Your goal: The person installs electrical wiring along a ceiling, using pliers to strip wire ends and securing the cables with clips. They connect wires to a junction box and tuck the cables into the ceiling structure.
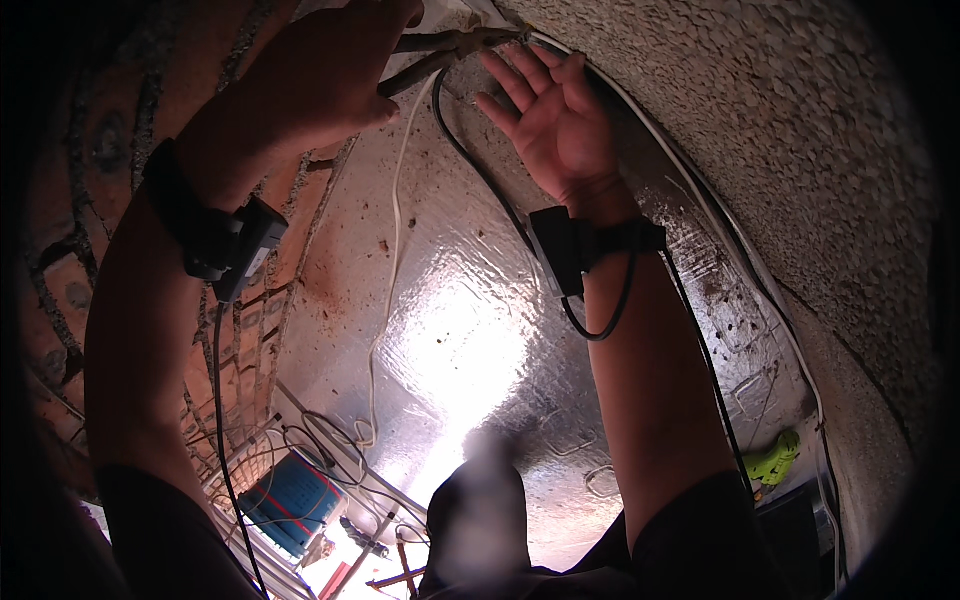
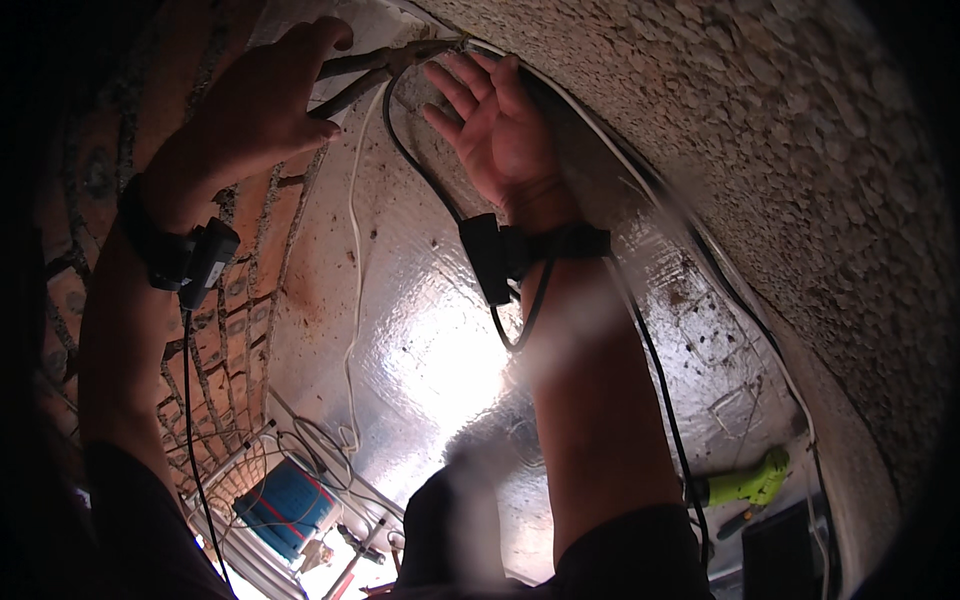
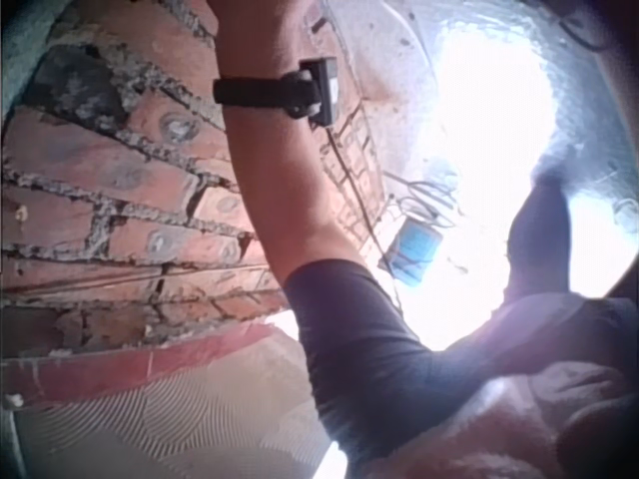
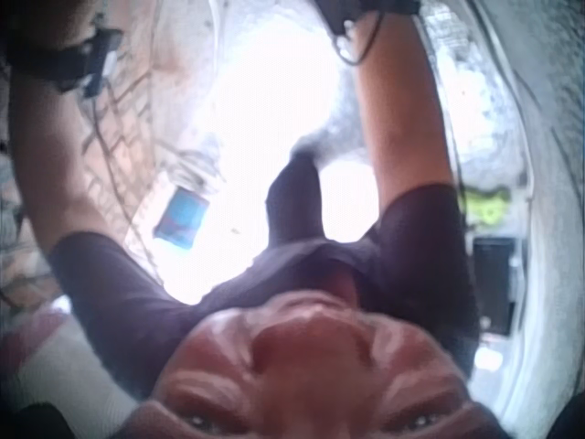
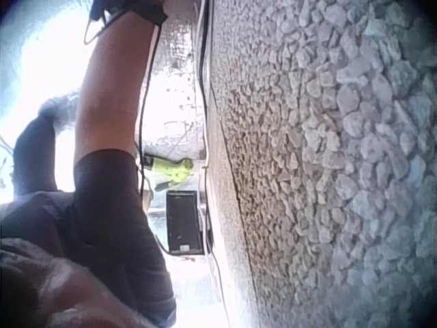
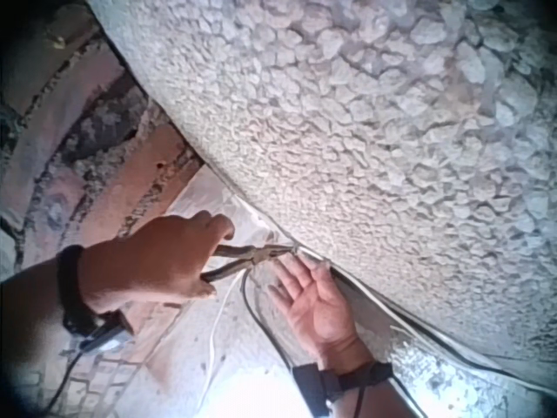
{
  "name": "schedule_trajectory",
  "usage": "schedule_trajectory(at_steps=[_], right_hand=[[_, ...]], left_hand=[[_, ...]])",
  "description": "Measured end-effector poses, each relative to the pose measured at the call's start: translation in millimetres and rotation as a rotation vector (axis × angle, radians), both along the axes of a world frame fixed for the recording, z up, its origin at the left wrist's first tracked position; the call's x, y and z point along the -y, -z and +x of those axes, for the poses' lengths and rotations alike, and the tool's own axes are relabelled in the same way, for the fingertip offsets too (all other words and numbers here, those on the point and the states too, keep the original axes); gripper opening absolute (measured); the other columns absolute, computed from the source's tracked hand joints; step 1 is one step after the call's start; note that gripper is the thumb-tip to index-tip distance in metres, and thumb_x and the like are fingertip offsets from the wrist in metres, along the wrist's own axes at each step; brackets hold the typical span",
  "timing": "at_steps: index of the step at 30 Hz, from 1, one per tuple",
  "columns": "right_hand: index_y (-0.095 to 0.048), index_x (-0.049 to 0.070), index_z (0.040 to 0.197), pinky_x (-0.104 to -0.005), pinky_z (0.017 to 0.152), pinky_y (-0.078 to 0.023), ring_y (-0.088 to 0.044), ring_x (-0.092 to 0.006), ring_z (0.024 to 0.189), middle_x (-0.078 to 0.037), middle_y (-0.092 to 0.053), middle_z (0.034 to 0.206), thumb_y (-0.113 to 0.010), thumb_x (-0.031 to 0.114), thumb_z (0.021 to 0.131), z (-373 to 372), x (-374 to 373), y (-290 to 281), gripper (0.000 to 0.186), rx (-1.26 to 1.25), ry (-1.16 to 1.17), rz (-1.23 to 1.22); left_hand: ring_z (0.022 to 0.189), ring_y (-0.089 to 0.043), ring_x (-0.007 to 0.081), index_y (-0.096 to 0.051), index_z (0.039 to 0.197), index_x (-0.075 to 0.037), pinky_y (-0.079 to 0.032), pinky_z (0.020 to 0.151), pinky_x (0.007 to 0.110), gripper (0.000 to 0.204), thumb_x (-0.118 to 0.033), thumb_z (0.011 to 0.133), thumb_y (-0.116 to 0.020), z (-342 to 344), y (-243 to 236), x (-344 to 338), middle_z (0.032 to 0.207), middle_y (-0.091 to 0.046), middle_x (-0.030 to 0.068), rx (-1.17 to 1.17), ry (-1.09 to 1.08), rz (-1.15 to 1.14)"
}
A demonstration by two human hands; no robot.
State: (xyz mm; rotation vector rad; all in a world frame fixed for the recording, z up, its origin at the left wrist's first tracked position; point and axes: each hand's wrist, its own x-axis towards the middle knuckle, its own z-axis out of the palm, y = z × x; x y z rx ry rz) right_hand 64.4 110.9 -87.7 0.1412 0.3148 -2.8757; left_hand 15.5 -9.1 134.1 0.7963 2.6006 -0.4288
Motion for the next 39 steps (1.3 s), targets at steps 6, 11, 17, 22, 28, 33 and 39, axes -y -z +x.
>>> schedule_trajectory(at_steps=[6,11,17,22,28,33,39], right_hand=[[-0.031,0.005,0.141,-0.0546,0.114,-0.024,-0.033,-0.0316,0.141,-0.013,-0.037,0.149,-0.043,0.051,0.1,1,-3,0,0.063,-0.004,0.001,0.022],[-0.03,0.005,0.142,-0.0545,0.114,-0.024,-0.033,-0.0314,0.141,-0.014,-0.036,0.149,-0.043,0.051,0.1,1,-1,-2,0.064,-0.013,-0.006,0.032],[-0.03,0.006,0.142,-0.0543,0.114,-0.025,-0.033,-0.0314,0.14,-0.014,-0.036,0.149,-0.044,0.052,0.099,0,-2,0,0.064,-0.016,-0.003,0.027],[-0.031,0.006,0.14,-0.0545,0.114,-0.026,-0.034,-0.0316,0.14,-0.014,-0.037,0.149,-0.046,0.052,0.098,1,-1,1,0.063,-0.015,0.002,0.022],[-0.033,0.006,0.138,-0.0551,0.114,-0.025,-0.034,-0.0317,0.14,-0.013,-0.038,0.148,-0.047,0.052,0.098,1,-1,1,0.062,-0.008,0.001,0.011],[-0.034,0.006,0.138,-0.0553,0.114,-0.025,-0.035,-0.0315,0.14,-0.013,-0.039,0.147,-0.045,0.052,0.099,0,-3,0,0.061,0.006,0.016,0.026],[-0.034,0.006,0.138,-0.0549,0.113,-0.025,-0.036,-0.0312,0.139,-0.012,-0.04,0.146,-0.044,0.052,0.099,4,17,-11,0.061,-0.033,-0.062,-0.037]], left_hand=[[0.083,-0.061,0.03,-0.056,0.11,-0.003,-0.05,0.076,0.042,0.048,-0.012,0.066,-0.073,-4,15,20,0.096,-0.058,0.0158,-0.224,0.25,-0.013],[0.072,-0.064,0.0166,-0.051,0.13,-0.003,-0.052,0.071,0.03,0.06,-0.016,0.077,-0.076,-8,37,43,0.084,-0.063,0.0094,-0.619,0.713,0.152],[0.087,-0.057,0.0253,-0.063,0.111,-0.003,-0.044,0.093,0.044,0.05,-0.016,0.063,-0.071,-11,37,39,0.094,-0.056,0.0095,-0.563,0.607,0.221],[0.086,-0.057,0.024,-0.065,0.109,-0.003,-0.038,0.104,0.049,0.046,-0.016,0.065,-0.069,-6,31,34,0.092,-0.056,0.0081,-0.483,0.537,0.178],[0.081,-0.056,0.0225,-0.065,0.105,-0.004,-0.039,0.103,0.048,0.036,-0.01,0.069,-0.064,-12,27,28,0.086,-0.055,0.0049,-0.598,0.687,0.087],[0.079,-0.058,0.024,-0.065,0.102,-0.006,-0.044,0.091,0.049,0.036,-0.014,0.068,-0.069,-23,35,32,0.085,-0.055,0.0053,-0.478,0.566,0.124],[0.08,-0.061,0.0339,-0.066,0.102,-0.005,-0.049,0.074,0.044,0.033,-0.014,0.07,-0.068,-17,-2,37,0.085,-0.061,0.0138,-0.141,0.154,-0.036]])
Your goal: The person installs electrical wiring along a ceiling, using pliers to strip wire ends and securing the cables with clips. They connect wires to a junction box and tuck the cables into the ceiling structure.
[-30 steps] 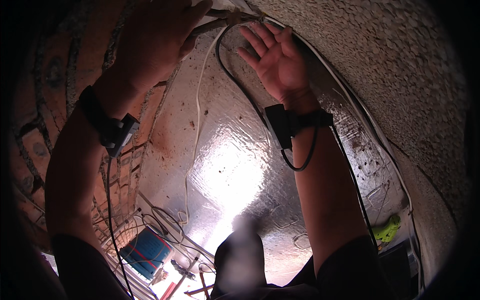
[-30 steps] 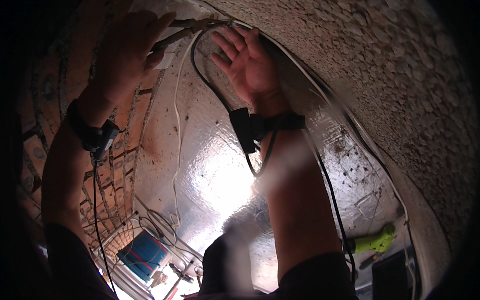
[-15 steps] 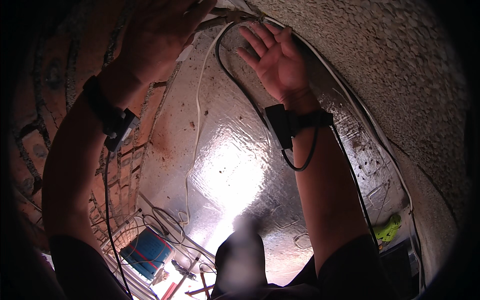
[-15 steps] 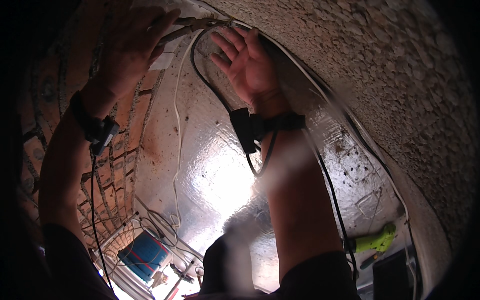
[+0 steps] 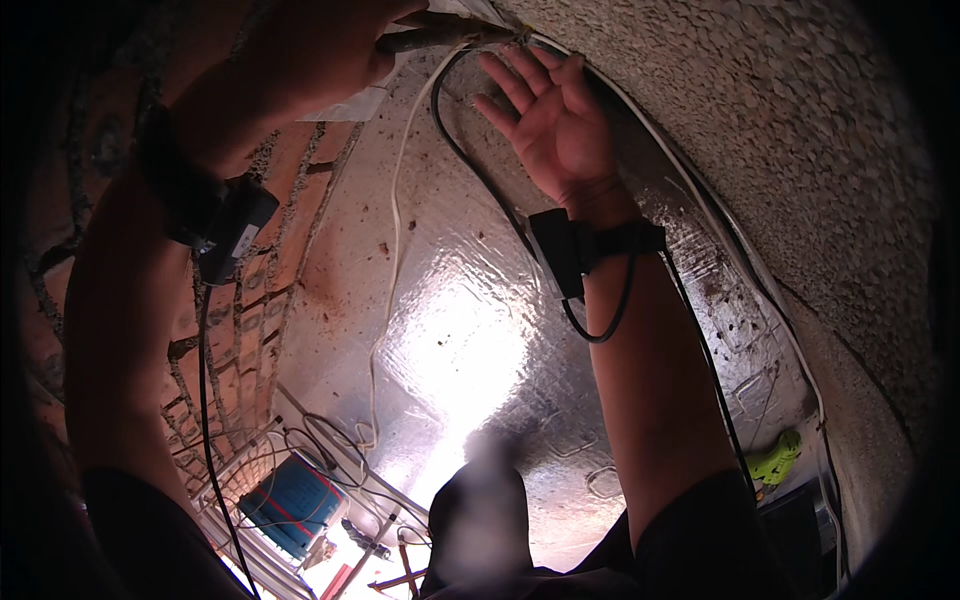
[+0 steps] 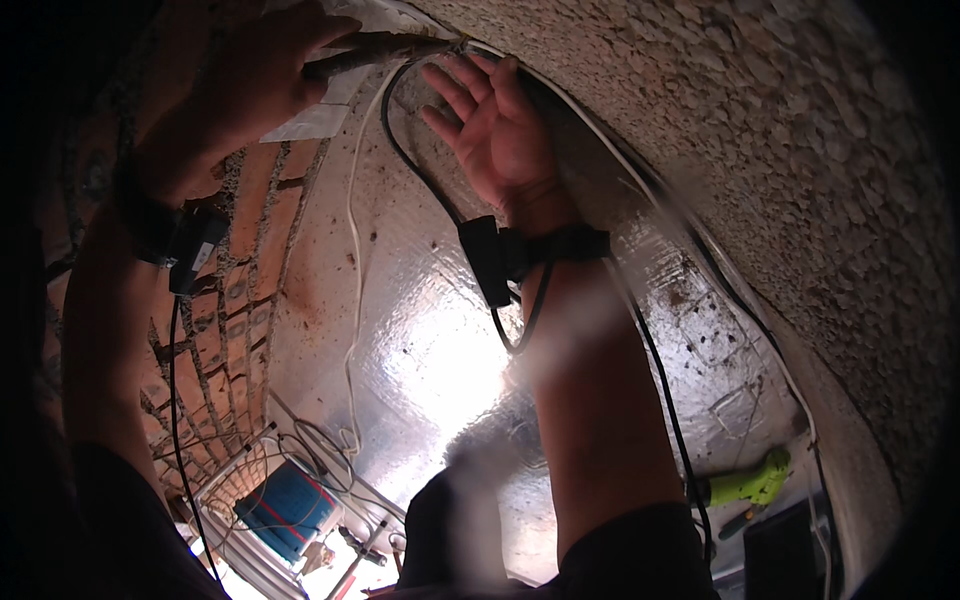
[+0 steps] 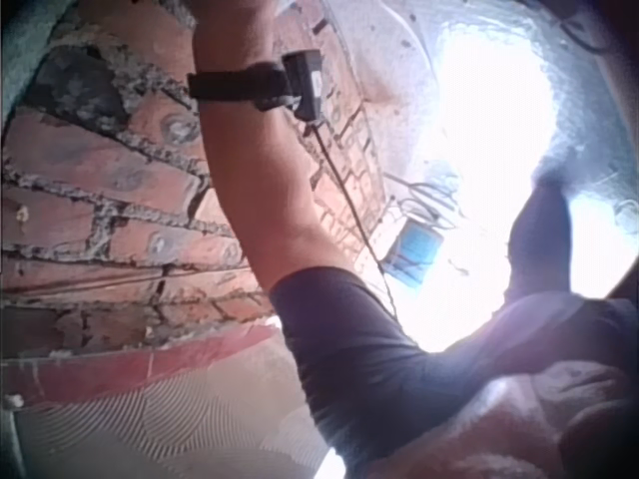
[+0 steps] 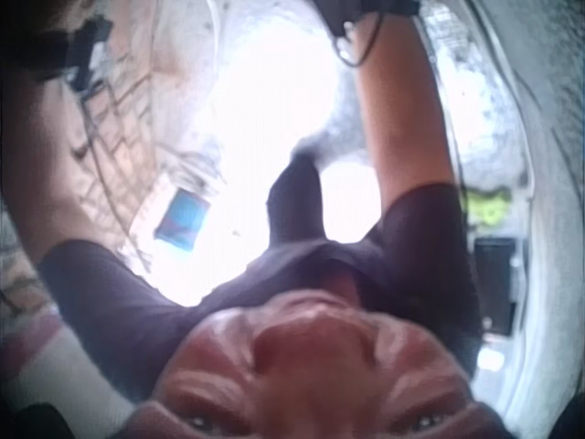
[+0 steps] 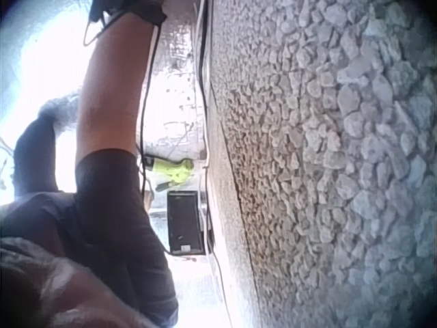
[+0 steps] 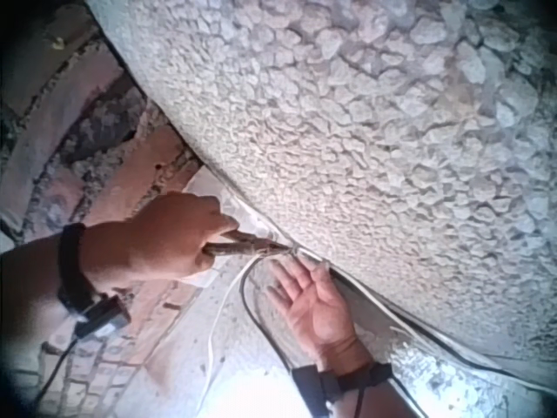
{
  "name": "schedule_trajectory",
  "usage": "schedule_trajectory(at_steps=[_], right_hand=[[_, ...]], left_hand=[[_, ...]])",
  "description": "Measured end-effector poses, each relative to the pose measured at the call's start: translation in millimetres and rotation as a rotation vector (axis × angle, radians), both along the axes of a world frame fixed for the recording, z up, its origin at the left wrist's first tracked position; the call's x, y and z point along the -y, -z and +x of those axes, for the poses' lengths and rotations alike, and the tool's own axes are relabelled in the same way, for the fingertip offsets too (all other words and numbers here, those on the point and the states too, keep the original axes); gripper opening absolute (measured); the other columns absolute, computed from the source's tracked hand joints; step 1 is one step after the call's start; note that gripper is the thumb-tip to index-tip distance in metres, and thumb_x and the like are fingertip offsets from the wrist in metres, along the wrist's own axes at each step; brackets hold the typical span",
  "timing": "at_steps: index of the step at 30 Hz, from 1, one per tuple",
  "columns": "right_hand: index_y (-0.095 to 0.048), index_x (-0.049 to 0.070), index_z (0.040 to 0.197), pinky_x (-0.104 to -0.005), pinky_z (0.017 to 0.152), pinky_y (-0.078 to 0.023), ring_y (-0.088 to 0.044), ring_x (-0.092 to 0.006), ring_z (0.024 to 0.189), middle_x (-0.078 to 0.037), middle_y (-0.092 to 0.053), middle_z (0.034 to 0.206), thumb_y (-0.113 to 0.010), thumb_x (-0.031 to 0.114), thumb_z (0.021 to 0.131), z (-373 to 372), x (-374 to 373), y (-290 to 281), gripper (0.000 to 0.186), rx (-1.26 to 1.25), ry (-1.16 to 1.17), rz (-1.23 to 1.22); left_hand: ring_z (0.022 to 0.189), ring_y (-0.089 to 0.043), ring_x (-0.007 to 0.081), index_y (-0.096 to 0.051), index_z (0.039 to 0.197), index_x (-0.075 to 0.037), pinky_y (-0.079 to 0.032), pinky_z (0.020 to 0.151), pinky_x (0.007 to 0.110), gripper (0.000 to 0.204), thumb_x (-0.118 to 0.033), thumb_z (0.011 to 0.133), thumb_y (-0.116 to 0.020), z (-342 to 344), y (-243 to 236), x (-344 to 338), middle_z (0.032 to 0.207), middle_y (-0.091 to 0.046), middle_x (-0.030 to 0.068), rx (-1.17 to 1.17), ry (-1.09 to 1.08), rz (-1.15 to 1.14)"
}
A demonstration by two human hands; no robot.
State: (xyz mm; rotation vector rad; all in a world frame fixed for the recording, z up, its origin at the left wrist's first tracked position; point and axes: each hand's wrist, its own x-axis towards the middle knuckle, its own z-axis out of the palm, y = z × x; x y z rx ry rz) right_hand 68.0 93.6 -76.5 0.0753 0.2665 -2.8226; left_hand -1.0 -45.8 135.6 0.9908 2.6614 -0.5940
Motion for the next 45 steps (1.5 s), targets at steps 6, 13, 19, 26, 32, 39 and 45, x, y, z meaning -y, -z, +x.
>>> schedule_trajectory(at_steps=[6,13,19,26,32,39,45], right_hand=[[-0.051,0.012,0.127,-0.0588,0.113,-0.028,-0.036,-0.0338,0.139,-0.01,-0.048,0.141,-0.047,0.05,0.098,-4,-18,19,0.048,0.047,0.099,0.007],[-0.051,0.011,0.127,-0.0587,0.113,-0.028,-0.036,-0.0337,0.139,-0.009,-0.049,0.14,-0.047,0.05,0.098,-4,-17,16,0.049,0.059,0.093,0.018],[-0.052,0.011,0.127,-0.0592,0.112,-0.028,-0.037,-0.0336,0.138,-0.008,-0.05,0.139,-0.047,0.051,0.098,-4,-17,16,0.049,0.06,0.097,0.021],[-0.029,0.004,0.142,-0.056,0.114,-0.024,-0.033,-0.0322,0.14,-0.014,-0.033,0.151,-0.045,0.053,0.098,-2,-15,11,0.068,0.018,0.067,0.072],[-0.028,0.004,0.143,-0.0562,0.114,-0.024,-0.032,-0.0324,0.141,-0.014,-0.032,0.151,-0.046,0.053,0.098,-3,-16,11,0.068,0.015,0.071,0.077],[-0.033,0.006,0.14,-0.0557,0.113,-0.026,-0.034,-0.0321,0.139,-0.013,-0.035,0.149,-0.046,0.053,0.098,-3,-16,16,0.064,0.039,0.083,0.071],[-0.036,0.008,0.138,-0.0546,0.11,-0.03,-0.036,-0.0308,0.138,-0.012,-0.04,0.146,-0.046,0.052,0.098,-4,-16,15,0.06,0.042,0.065,0.043]], left_hand=[[0.075,-0.065,0.0336,-0.067,0.097,0.001,-0.049,0.067,0.042,0.029,-0.014,0.073,-0.063,-32,-11,-58,0.079,-0.067,0.0215,0.366,-0.271,-0.055],[0.068,-0.062,0.0231,-0.066,0.102,0.005,-0.048,0.064,0.038,0.036,-0.018,0.075,-0.06,-47,-13,-51,0.077,-0.067,0.0171,0.539,-0.374,-0.043],[0.07,-0.062,0.0181,-0.067,0.097,0.004,-0.049,0.063,0.034,0.032,-0.021,0.078,-0.06,-41,-13,-58,0.074,-0.067,0.0131,0.583,-0.561,-0.057],[0.067,-0.058,0.0194,-0.059,0.112,-0.003,-0.048,0.068,0.032,0.029,-0.014,0.085,-0.06,-23,12,-26,0.074,-0.057,0.0083,0.501,-0.44,-0.089],[0.069,-0.058,0.023,-0.052,0.129,-0.002,-0.048,0.066,0.039,0.037,-0.009,0.093,-0.052,11,48,17,0.085,-0.059,0.0142,0.156,-0.186,0.083],[0.072,-0.056,0.0148,-0.051,0.133,-0.003,-0.048,0.065,0.033,0.041,-0.004,0.091,-0.046,59,37,8,0.088,-0.058,0.0093,0.353,-0.662,0.195],[0.083,-0.06,0.0264,-0.052,0.127,0.0,-0.05,0.074,0.04,0.042,0.0,0.085,-0.052,150,85,32,0.097,-0.057,0.0156,0.502,-0.448,0.425]])
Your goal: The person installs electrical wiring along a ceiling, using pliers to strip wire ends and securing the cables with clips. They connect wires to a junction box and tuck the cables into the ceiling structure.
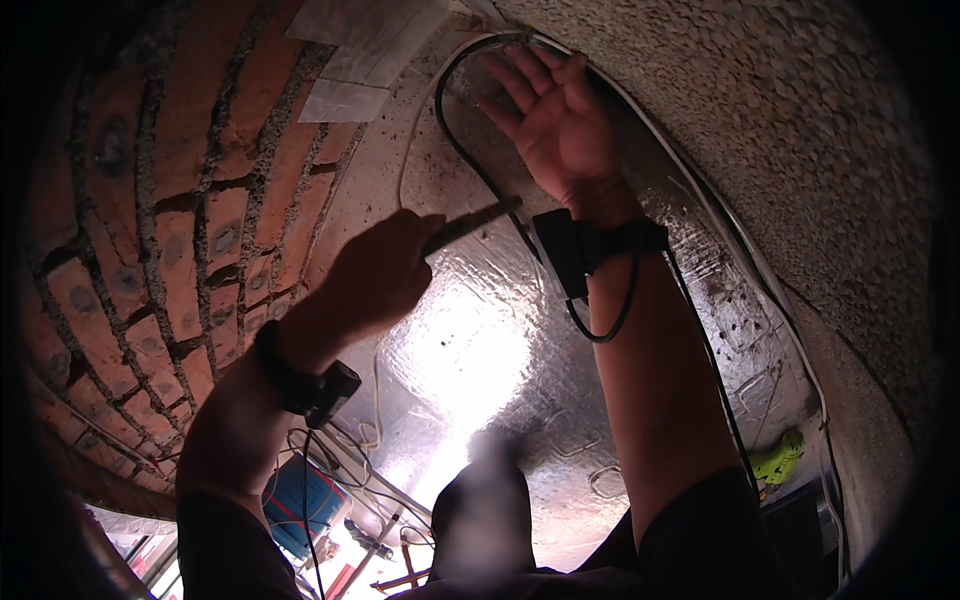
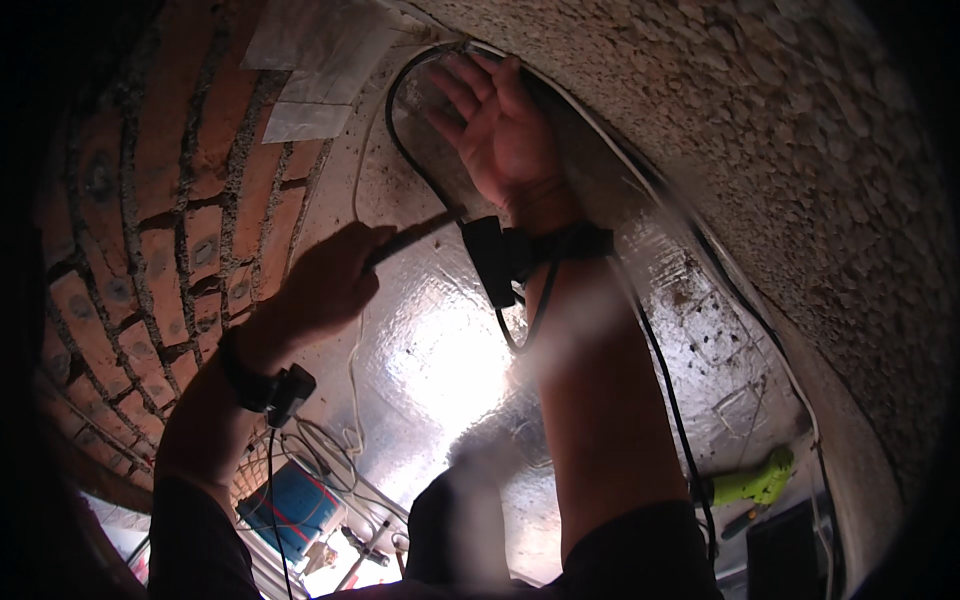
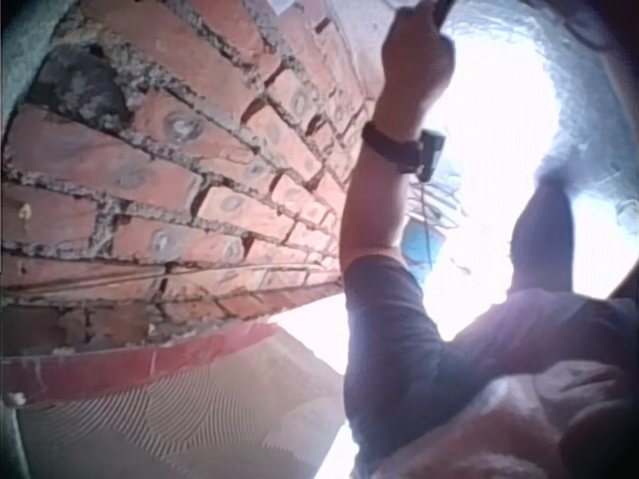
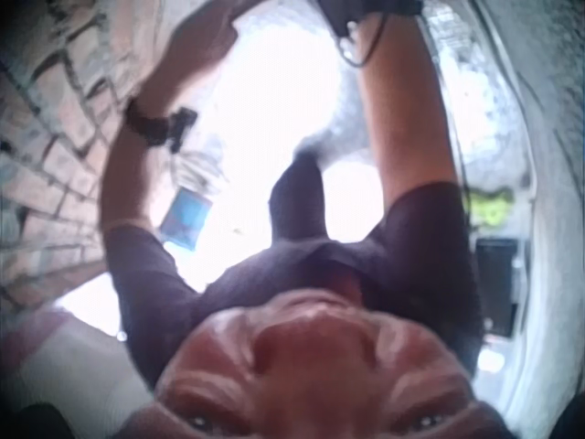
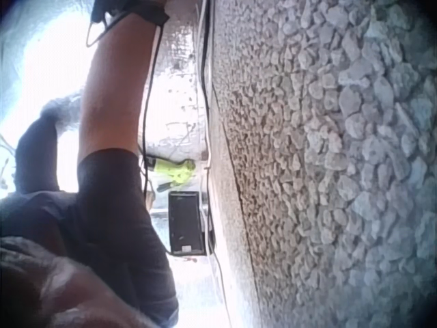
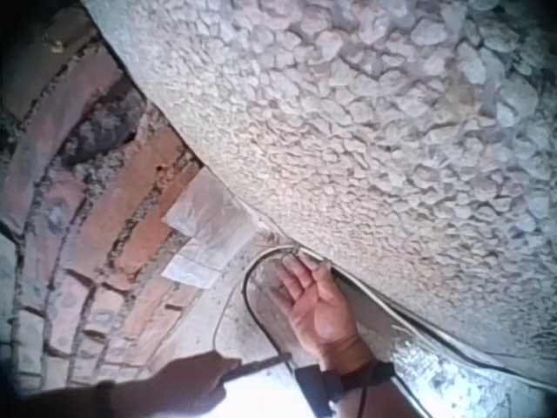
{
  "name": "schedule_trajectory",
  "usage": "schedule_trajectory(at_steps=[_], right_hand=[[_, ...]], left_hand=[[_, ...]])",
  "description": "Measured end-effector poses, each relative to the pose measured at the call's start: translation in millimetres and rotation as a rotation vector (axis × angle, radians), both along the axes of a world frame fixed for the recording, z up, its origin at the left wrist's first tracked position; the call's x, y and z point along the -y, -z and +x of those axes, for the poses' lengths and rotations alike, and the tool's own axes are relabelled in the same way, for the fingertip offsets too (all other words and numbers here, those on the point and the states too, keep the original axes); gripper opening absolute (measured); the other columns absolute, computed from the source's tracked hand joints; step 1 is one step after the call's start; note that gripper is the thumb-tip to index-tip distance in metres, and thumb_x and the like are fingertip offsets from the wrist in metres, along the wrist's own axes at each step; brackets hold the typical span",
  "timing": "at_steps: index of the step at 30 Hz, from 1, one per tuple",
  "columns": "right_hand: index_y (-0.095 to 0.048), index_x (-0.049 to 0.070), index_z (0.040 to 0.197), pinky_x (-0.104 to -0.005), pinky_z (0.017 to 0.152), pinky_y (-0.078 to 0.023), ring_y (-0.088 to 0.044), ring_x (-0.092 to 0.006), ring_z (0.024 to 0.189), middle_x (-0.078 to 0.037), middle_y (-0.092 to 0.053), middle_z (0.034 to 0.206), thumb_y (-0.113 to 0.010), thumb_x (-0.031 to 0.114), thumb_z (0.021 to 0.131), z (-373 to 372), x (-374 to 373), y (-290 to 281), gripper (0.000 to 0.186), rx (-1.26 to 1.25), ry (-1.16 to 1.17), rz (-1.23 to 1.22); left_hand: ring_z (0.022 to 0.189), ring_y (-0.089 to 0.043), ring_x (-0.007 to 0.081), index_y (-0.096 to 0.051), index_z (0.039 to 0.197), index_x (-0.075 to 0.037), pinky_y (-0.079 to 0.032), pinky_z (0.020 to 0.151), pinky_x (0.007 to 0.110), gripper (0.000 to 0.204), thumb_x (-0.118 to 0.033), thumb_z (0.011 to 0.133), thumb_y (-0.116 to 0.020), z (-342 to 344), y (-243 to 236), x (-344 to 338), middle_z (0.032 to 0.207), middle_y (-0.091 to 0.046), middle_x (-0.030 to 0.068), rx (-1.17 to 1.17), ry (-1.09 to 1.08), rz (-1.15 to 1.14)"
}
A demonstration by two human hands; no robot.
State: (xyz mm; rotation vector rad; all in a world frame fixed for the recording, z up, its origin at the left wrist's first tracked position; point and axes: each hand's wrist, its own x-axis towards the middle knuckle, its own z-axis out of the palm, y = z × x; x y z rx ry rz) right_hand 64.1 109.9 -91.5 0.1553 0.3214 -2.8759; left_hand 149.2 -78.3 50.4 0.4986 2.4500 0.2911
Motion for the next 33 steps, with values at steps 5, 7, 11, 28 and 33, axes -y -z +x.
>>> schedule_trajectory(at_steps=[5,7,11,28,33], right_hand=[[-0.05,0.011,0.129,-0.0564,0.113,-0.028,-0.036,-0.0321,0.139,-0.01,-0.045,0.144,-0.048,0.052,0.097,1,0,2,0.052,0.017,0.011,-0.009],[-0.051,0.011,0.128,-0.056,0.113,-0.029,-0.036,-0.032,0.139,-0.01,-0.046,0.143,-0.048,0.052,0.097,0,1,4,0.052,0.015,0.012,-0.025],[-0.055,0.013,0.125,-0.0552,0.113,-0.029,-0.038,-0.0318,0.138,-0.007,-0.051,0.139,-0.049,0.052,0.096,0,0,8,0.049,0.014,0.017,-0.053],[-0.045,0.012,0.13,-0.0518,0.108,-0.032,-0.042,-0.0273,0.133,-0.007,-0.049,0.139,-0.049,0.052,0.097,0,2,6,0.052,-0.007,0.006,-0.044],[-0.045,0.012,0.131,-0.0501,0.109,-0.031,-0.04,-0.0264,0.134,-0.007,-0.048,0.139,-0.049,0.052,0.097,0,-1,8,0.053,0.011,0.009,-0.035]], left_hand=[[0.089,-0.059,0.032,-0.053,0.122,0.0,-0.049,0.079,0.042,0.04,-0.004,0.083,-0.061,25,23,-7,0.098,-0.057,0.0172,-0.01,-0.029,-0.015],[0.09,-0.06,0.0311,-0.055,0.12,-0.001,-0.049,0.078,0.042,0.037,-0.008,0.085,-0.065,21,22,-10,0.098,-0.059,0.0162,0.003,0.012,-0.043],[0.085,-0.064,0.0273,-0.061,0.105,-0.001,-0.052,0.075,0.036,0.023,-0.015,0.088,-0.068,-22,28,-21,0.092,-0.063,0.0133,-0.324,-0.002,0.138],[0.083,-0.063,0.0306,-0.064,0.097,-0.008,-0.053,0.069,0.041,0.015,-0.019,0.089,-0.059,-131,68,-56,0.091,-0.06,0.0124,-0.892,-0.009,-0.075],[0.08,-0.064,0.0332,-0.063,0.092,-0.006,-0.053,0.068,0.043,0.018,-0.022,0.091,-0.056,-126,68,-64,0.089,-0.062,0.0145,-0.839,-0.042,-0.029]])
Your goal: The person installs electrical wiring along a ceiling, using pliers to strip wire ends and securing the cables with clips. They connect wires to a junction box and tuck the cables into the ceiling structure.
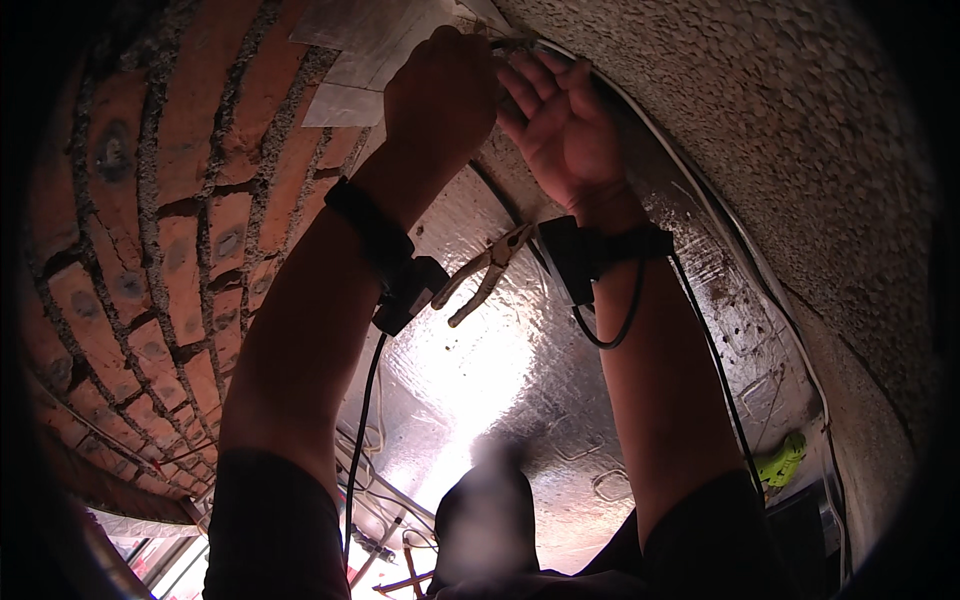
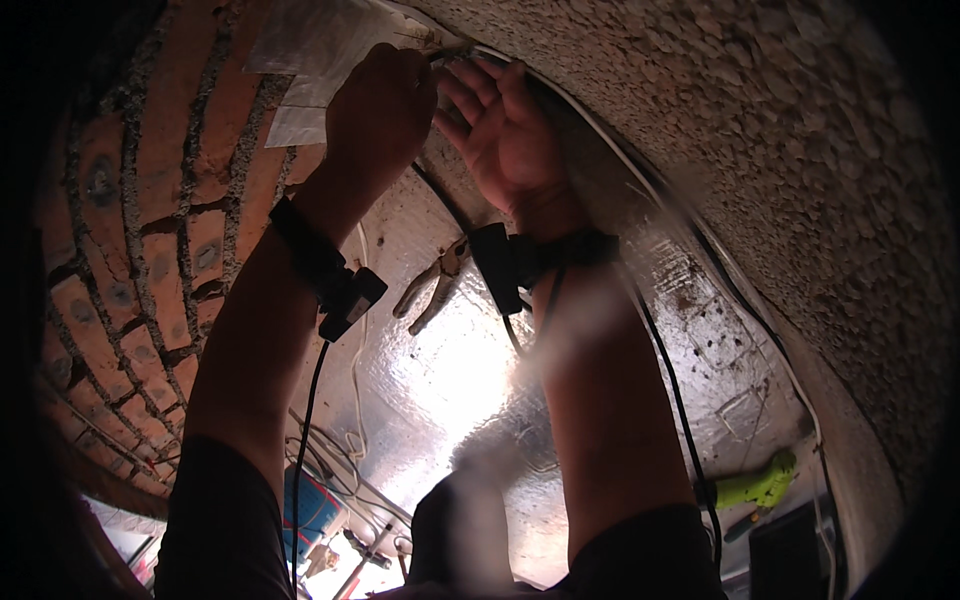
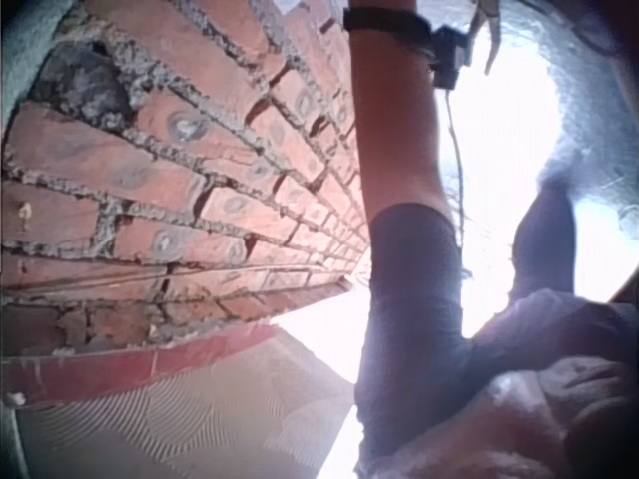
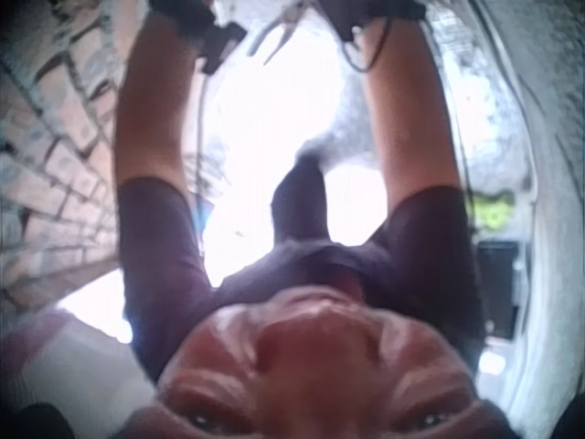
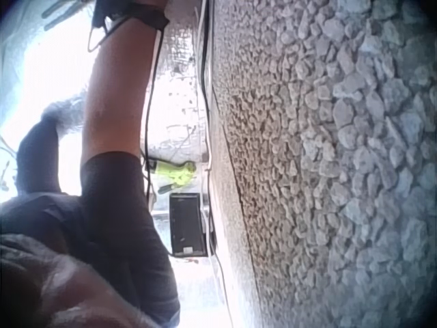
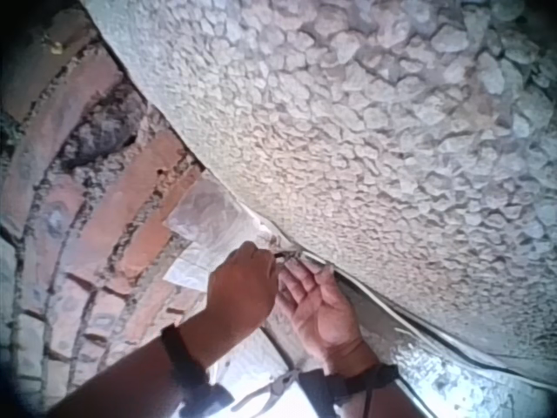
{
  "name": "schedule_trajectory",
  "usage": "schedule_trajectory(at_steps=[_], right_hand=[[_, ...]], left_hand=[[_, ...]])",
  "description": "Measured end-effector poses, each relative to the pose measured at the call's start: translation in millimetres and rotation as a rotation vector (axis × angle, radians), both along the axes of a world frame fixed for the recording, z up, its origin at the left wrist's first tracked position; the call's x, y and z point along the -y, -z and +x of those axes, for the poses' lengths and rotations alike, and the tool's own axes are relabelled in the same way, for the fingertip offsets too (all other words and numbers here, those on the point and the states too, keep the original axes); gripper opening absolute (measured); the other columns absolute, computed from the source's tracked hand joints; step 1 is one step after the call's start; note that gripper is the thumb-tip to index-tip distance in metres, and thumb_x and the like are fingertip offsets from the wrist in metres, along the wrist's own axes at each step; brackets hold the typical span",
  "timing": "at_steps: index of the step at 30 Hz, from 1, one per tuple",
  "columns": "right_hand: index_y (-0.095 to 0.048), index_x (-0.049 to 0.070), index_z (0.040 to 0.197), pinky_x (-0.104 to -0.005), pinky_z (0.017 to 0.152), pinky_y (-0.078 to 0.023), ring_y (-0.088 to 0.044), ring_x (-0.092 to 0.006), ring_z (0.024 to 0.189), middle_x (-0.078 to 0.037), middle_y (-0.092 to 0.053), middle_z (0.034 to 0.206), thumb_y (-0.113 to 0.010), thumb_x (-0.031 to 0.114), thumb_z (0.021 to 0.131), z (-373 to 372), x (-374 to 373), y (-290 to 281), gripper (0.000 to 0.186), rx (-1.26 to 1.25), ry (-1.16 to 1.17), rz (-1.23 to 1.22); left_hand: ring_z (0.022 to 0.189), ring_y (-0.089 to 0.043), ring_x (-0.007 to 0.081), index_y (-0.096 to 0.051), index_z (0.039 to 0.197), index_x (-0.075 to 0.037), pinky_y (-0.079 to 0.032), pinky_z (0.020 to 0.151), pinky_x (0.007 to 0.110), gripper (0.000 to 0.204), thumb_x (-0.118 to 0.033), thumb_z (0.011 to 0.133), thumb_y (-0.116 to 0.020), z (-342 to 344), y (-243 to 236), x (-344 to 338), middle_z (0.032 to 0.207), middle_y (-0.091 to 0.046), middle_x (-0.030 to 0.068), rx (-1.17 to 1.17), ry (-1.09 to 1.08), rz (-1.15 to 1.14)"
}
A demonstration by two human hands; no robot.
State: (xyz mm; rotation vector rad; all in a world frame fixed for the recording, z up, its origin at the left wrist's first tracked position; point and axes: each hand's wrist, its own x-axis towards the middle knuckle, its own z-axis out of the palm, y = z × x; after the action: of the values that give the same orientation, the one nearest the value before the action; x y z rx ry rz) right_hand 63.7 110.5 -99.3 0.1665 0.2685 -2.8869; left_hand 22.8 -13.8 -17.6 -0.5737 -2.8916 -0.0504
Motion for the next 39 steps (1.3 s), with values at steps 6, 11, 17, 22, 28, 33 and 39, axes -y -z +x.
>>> schedule_trajectory(at_steps=[6,11,17,22,28,33,39], right_hand=[[-0.041,0.01,0.135,-0.0473,0.111,-0.029,-0.038,-0.0265,0.135,-0.008,-0.046,0.141,-0.047,0.053,0.098,1,0,-6,0.057,0.002,-0.007,0.049],[-0.04,0.009,0.136,-0.0482,0.111,-0.029,-0.037,-0.027,0.136,-0.009,-0.044,0.143,-0.047,0.053,0.098,2,-2,-7,0.058,-0.003,-0.004,0.061],[-0.042,0.01,0.135,-0.0507,0.112,-0.028,-0.036,-0.0275,0.137,-0.009,-0.045,0.142,-0.046,0.053,0.098,1,2,-9,0.056,-0.01,-0.029,0.027],[-0.044,0.013,0.132,-0.0513,0.112,-0.027,-0.037,-0.0274,0.138,-0.007,-0.046,0.141,-0.047,0.053,0.098,-1,4,-2,0.053,-0.04,0.001,-0.002],[-0.045,0.013,0.13,-0.0506,0.111,-0.028,-0.038,-0.0272,0.137,-0.006,-0.047,0.14,-0.048,0.052,0.098,0,0,0,0.051,-0.02,0.004,0.015],[-0.043,0.012,0.133,-0.0498,0.11,-0.029,-0.038,-0.0268,0.137,-0.007,-0.046,0.142,-0.047,0.052,0.098,0,2,-5,0.054,-0.031,-0.01,0.012],[-0.04,0.011,0.137,-0.0503,0.111,-0.028,-0.036,-0.0265,0.137,-0.009,-0.042,0.145,-0.047,0.053,0.098,1,1,-5,0.058,-0.024,-0.008,0.045]], left_hand=[[0.08,-0.064,0.0356,-0.062,0.09,-0.003,-0.052,0.069,0.044,0.023,-0.025,0.092,-0.056,16,-5,-3,0.086,-0.063,0.0172,0.178,-0.016,0.13],[0.079,-0.064,0.0346,-0.061,0.089,-0.004,-0.052,0.069,0.045,0.019,-0.023,0.091,-0.058,20,-20,-11,0.085,-0.063,0.0162,0.157,0.042,0.198],[0.077,-0.063,0.0317,-0.063,0.088,-0.005,-0.051,0.067,0.042,0.01,-0.014,0.086,-0.062,-14,-39,-9,0.087,-0.063,0.0139,-0.079,0.136,0.104],[0.082,-0.06,0.0372,-0.06,0.085,-0.003,-0.05,0.071,0.047,0.012,-0.015,0.082,-0.06,-33,-38,-7,0.087,-0.06,0.0164,-0.133,0.145,0.117],[0.093,-0.059,0.0314,-0.065,0.089,-0.006,-0.047,0.079,0.043,0.015,-0.01,0.075,-0.066,-9,-42,-6,0.094,-0.062,0.0103,-0.234,0.335,0.033],[0.095,-0.06,0.0277,-0.068,0.091,-0.008,-0.046,0.081,0.041,0.019,-0.01,0.073,-0.067,-13,-40,2,0.1,-0.064,0.0064,-0.34,0.459,0.033],[0.09,-0.061,0.0273,-0.068,0.091,-0.009,-0.048,0.078,0.04,0.016,-0.011,0.075,-0.068,-16,-34,-2,0.095,-0.064,0.0067,-0.355,0.558,0.071]])
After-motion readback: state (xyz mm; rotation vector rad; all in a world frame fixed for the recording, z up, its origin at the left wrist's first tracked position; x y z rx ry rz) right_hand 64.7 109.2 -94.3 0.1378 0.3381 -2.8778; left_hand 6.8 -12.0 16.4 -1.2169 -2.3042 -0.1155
